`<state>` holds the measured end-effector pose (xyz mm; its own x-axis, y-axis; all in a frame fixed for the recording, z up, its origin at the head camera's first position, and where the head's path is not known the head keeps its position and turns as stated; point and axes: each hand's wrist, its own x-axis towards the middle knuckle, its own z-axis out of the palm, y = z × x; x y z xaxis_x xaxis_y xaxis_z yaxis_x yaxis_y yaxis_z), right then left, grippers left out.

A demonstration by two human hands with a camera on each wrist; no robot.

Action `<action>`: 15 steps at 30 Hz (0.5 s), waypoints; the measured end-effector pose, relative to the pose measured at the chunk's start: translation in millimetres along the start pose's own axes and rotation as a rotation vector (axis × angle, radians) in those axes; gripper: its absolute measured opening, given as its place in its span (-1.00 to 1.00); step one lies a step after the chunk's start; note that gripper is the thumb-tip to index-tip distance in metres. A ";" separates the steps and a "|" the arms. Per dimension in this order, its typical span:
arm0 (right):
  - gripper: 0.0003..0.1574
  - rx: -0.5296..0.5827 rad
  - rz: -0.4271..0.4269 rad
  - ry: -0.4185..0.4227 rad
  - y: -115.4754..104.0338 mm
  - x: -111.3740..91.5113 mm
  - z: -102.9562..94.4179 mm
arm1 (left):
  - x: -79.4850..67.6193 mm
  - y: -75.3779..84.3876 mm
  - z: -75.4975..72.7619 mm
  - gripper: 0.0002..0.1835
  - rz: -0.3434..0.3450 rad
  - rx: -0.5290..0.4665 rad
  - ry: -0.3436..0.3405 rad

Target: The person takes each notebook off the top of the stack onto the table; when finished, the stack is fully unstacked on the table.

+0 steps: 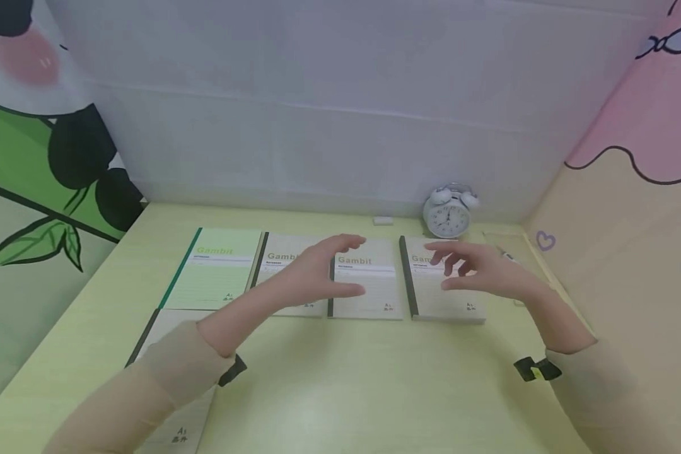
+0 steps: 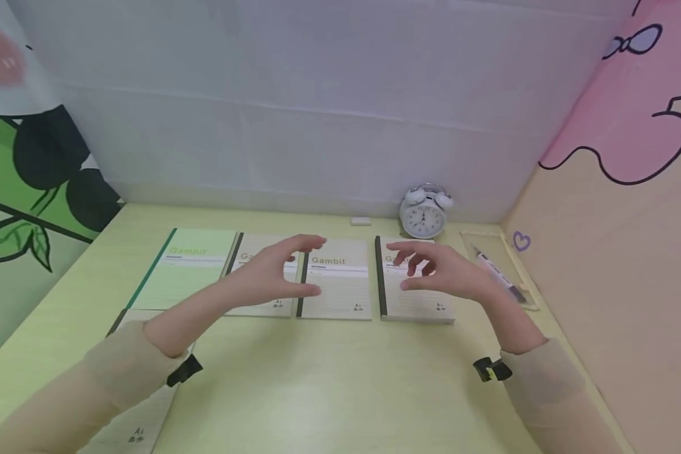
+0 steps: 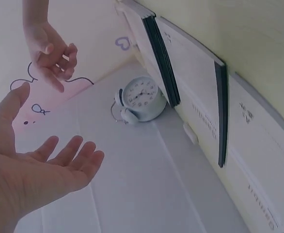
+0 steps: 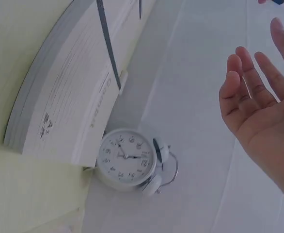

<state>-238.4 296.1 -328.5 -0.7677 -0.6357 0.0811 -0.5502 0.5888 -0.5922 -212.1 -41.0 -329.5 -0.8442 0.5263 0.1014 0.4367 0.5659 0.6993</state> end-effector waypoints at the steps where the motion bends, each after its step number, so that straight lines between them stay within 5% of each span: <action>1: -0.22 -0.005 0.002 0.015 4.6 -2.1 -2.9 | 5.8 -0.2 5.4 -0.13 -0.001 -0.018 -0.003; 15: -0.22 0.040 0.132 0.089 71.8 -18.6 -14.1 | 75.0 -25.7 71.4 0.00 -0.092 -0.182 -0.077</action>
<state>-268.3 357.3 -361.2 -0.8597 -0.5060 0.0701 -0.4301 0.6429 -0.6338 -264.5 29.2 -390.4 -0.8486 0.5287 -0.0187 0.2893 0.4935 0.8202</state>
